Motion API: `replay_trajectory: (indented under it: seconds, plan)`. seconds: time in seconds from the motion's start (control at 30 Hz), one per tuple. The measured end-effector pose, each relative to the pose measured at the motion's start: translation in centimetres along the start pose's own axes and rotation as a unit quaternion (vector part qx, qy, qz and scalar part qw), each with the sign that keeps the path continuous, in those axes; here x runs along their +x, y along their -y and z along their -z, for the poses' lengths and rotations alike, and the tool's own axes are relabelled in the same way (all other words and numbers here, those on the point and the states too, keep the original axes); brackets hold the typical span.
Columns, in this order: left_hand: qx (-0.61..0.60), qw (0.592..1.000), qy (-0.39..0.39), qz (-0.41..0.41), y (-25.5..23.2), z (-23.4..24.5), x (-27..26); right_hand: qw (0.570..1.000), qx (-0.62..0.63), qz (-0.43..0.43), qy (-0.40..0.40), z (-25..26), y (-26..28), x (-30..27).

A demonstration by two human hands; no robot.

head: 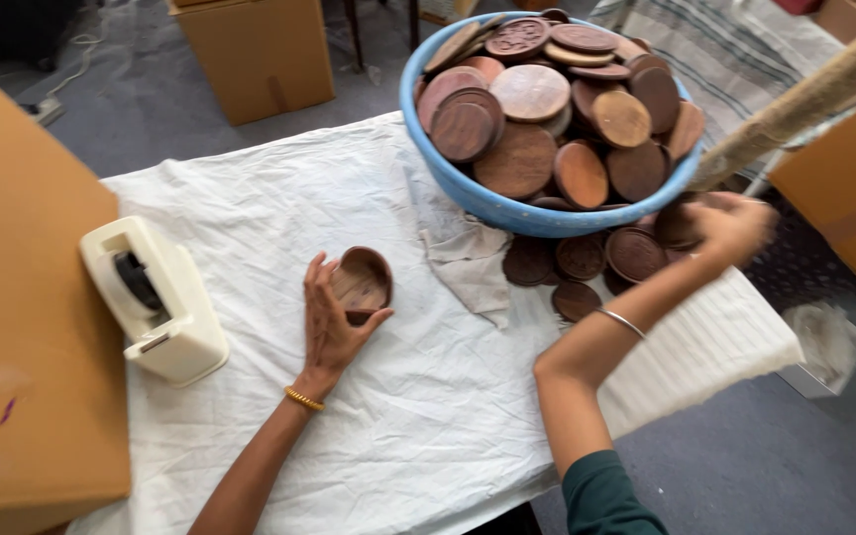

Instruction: The person wipes a small wooden bowl with a white cloth, then selects a matching wooden lid from a blue basin and places it on the bowl. The person continues to wipe the lid and the bowl with the cloth.

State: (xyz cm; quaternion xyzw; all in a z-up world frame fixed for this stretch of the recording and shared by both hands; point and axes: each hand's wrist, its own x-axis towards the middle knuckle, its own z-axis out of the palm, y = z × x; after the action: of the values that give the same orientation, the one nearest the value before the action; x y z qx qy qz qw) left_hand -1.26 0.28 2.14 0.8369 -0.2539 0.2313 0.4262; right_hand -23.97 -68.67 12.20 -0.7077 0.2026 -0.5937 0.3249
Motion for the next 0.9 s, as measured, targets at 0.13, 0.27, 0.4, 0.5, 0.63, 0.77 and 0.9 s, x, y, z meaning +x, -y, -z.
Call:
replay_trajectory:
  seconds: [0.13, 0.27, 0.4, 0.5, 0.63, 0.77, 0.9]
  plan:
    - [-0.025, 1.0, 0.0, -0.006, -0.1, 0.3, 0.3, 0.998, 0.045, 0.005, 0.032, -5.8, 0.9, -1.9]
    - [0.031, 0.998, -0.053, -0.021, -1.3, 0.8, 0.7, 0.995, 0.079, 0.008, 0.064, -14.5, 28.3, -7.9]
    - [-0.108, 0.991, -0.077, -0.018, 0.7, -0.6, -0.1, 0.938, 0.016, 0.241, 0.247, -22.9, 34.8, -11.5]
    - [-0.208, 0.978, -0.003, -0.009, -1.7, 1.2, 0.9, 0.819, 0.229, 0.046, 0.525, -29.3, 35.8, -15.4]
    - [-0.432, 0.897, 0.06, 0.076, -4.3, 3.5, 2.9, 0.727, 0.287, 0.06, 0.621, -33.3, 38.2, -20.3]
    - [-0.556, 0.81, 0.058, 0.177, -3.9, 4.9, 4.2, 0.757, 0.216, 0.039, 0.615, -34.6, 39.5, -22.5]
    - [-0.525, 0.83, 0.021, 0.186, -1.1, 4.2, 4.4, 0.724, 0.19, 0.151, 0.646, -34.3, 40.5, -22.7]
